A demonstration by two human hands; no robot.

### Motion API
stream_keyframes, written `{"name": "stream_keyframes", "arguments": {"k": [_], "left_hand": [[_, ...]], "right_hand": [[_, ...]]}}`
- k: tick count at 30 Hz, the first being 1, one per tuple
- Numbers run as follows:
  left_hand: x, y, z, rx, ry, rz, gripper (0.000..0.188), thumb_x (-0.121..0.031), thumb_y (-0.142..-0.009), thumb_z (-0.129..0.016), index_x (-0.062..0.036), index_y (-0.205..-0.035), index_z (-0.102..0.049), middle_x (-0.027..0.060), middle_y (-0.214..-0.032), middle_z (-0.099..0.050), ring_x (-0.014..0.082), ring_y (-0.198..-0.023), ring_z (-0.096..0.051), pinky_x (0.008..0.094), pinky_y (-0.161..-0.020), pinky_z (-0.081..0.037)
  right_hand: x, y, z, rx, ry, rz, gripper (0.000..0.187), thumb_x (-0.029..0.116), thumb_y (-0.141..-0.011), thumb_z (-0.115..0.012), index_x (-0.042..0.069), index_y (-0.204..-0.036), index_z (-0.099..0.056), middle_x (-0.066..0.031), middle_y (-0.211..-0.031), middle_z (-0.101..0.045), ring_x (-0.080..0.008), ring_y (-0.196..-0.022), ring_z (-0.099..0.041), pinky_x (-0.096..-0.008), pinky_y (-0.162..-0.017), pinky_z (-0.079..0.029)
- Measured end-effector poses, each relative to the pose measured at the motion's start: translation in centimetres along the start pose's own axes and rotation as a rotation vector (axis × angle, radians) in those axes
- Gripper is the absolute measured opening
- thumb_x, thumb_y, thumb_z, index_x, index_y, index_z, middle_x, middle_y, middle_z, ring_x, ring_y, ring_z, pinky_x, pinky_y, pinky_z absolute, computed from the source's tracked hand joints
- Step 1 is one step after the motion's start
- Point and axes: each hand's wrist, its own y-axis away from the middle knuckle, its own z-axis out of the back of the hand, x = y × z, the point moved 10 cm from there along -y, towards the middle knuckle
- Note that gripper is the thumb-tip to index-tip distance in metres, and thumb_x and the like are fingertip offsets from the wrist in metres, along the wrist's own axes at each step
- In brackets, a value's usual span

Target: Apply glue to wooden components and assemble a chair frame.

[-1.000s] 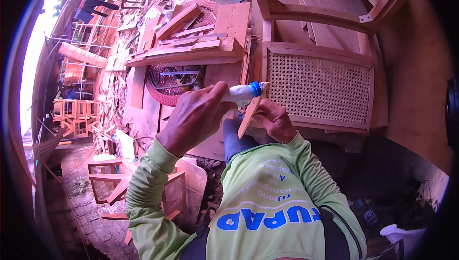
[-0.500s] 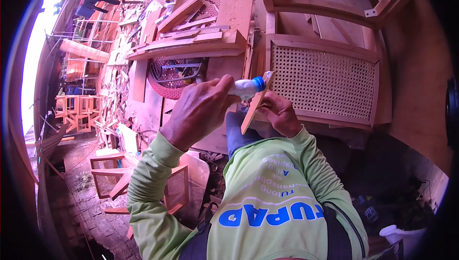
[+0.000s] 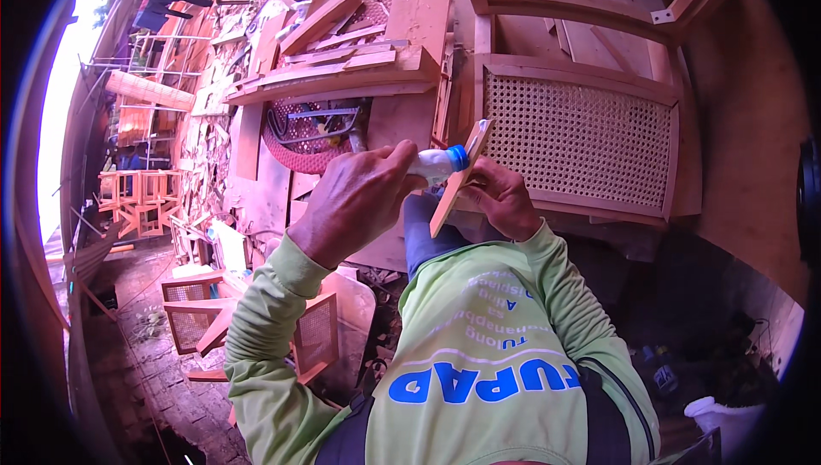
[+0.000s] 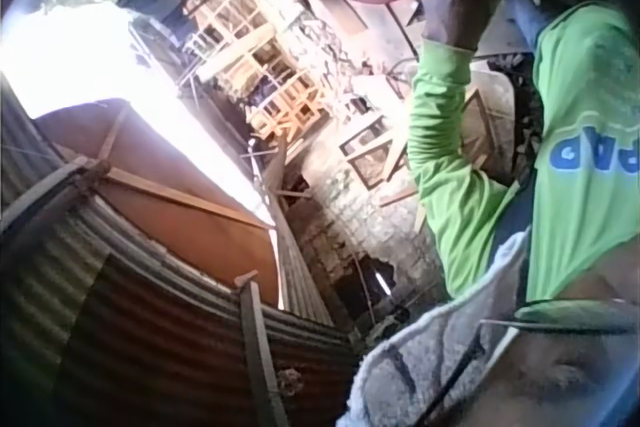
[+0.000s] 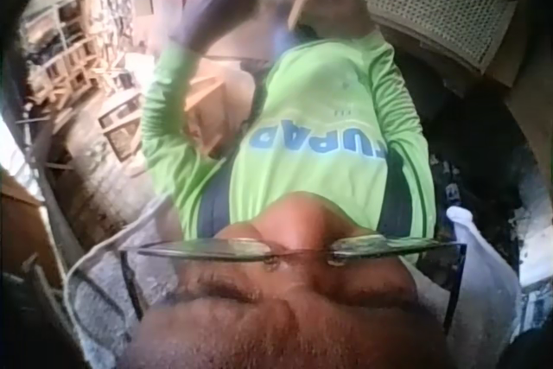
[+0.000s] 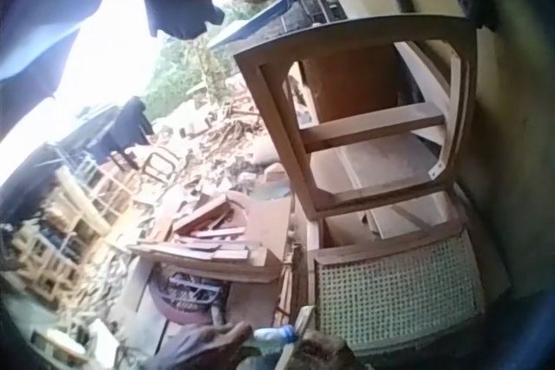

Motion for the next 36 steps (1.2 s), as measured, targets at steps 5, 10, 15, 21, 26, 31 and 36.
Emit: {"name": "stream_keyframes", "arguments": {"k": [5, 10, 15, 21, 26, 31, 36], "left_hand": [[0.0, 0.5, -0.2, 0.002, 0.009, -0.011, 0.025, -0.015, -0.092, -0.072, -0.0056, -0.101, -0.052, 0.0195, -0.082, -0.067, 0.0438, -0.070, -0.064, 0.0531, -0.060, -0.046], [0.2, 1.3, -0.7, 0.018, -0.008, -0.012, 0.025, -0.016, -0.093, -0.072, -0.0042, -0.101, -0.051, 0.0195, -0.082, -0.067, 0.0421, -0.070, -0.066, 0.0511, -0.058, -0.048], [0.0, 1.4, -0.4, -0.012, 0.029, -0.008, 0.025, -0.015, -0.092, -0.073, -0.0055, -0.101, -0.051, 0.0198, -0.081, -0.066, 0.0433, -0.071, -0.065, 0.0522, -0.058, -0.045], [0.0, 1.7, -0.5, -0.007, 0.009, -0.011, 0.025, -0.015, -0.092, -0.072, -0.0056, -0.102, -0.051, 0.0198, -0.079, -0.066, 0.0434, -0.070, -0.064, 0.0524, -0.058, -0.045], [0.1, 1.8, -0.8, 0.017, 0.006, 0.010, 0.025, -0.017, -0.093, -0.073, -0.0054, -0.101, -0.052, 0.0204, -0.077, -0.065, 0.0433, -0.068, -0.064, 0.0526, -0.058, -0.045], [0.1, 1.8, -1.0, 0.043, -0.005, 0.020, 0.025, -0.018, -0.093, -0.073, -0.0052, -0.101, -0.052, 0.0203, -0.077, -0.065, 0.0433, -0.069, -0.064, 0.0528, -0.058, -0.046], [0.4, 2.1, -1.6, 0.069, -0.002, 0.021, 0.025, -0.017, -0.092, -0.073, -0.0050, -0.101, -0.052, 0.0202, -0.077, -0.065, 0.0435, -0.069, -0.064, 0.0528, -0.058, -0.046]], "right_hand": [[-0.3, 0.2, 0.0, -0.016, 0.000, -0.029, 0.017, -0.007, -0.098, -0.062, -0.001, -0.115, -0.063, -0.0045, -0.105, -0.063, -0.0133, -0.106, -0.064, -0.0290, -0.096, -0.053], [0.0, 0.3, -0.3, -0.029, -0.082, -0.077, 0.016, -0.007, -0.098, -0.062, -0.002, -0.114, -0.064, -0.0048, -0.108, -0.064, -0.0132, -0.106, -0.064, -0.0294, -0.096, -0.054], [0.1, 0.4, -0.4, -0.023, -0.011, -0.045, 0.017, -0.007, -0.098, -0.062, -0.002, -0.115, -0.063, -0.0049, -0.107, -0.063, -0.0136, -0.105, -0.065, -0.0291, -0.096, -0.054], [0.5, 0.4, -0.5, -0.015, 0.037, -0.005, 0.018, -0.008, -0.098, -0.061, -0.002, -0.115, -0.063, -0.0047, -0.106, -0.063, -0.0133, -0.104, -0.065, -0.0284, -0.095, -0.055], [0.4, 0.4, -0.4, -0.022, 0.007, -0.043, 0.018, -0.007, -0.099, -0.061, -0.001, -0.115, -0.063, -0.0039, -0.105, -0.065, -0.0123, -0.103, -0.065, -0.0280, -0.094, -0.054], [1.0, 0.3, -0.2, -0.035, 0.068, -0.012, 0.020, -0.007, -0.099, -0.061, 0.000, -0.117, -0.063, -0.0039, -0.104, -0.066, -0.0119, -0.104, -0.065, -0.0289, -0.095, -0.054], [0.8, 0.3, 0.1, -0.039, 0.058, 0.002, 0.020, -0.008, -0.098, -0.060, 0.000, -0.116, -0.064, -0.0038, -0.105, -0.066, -0.0130, -0.104, -0.066, -0.0292, -0.096, -0.054]]}}
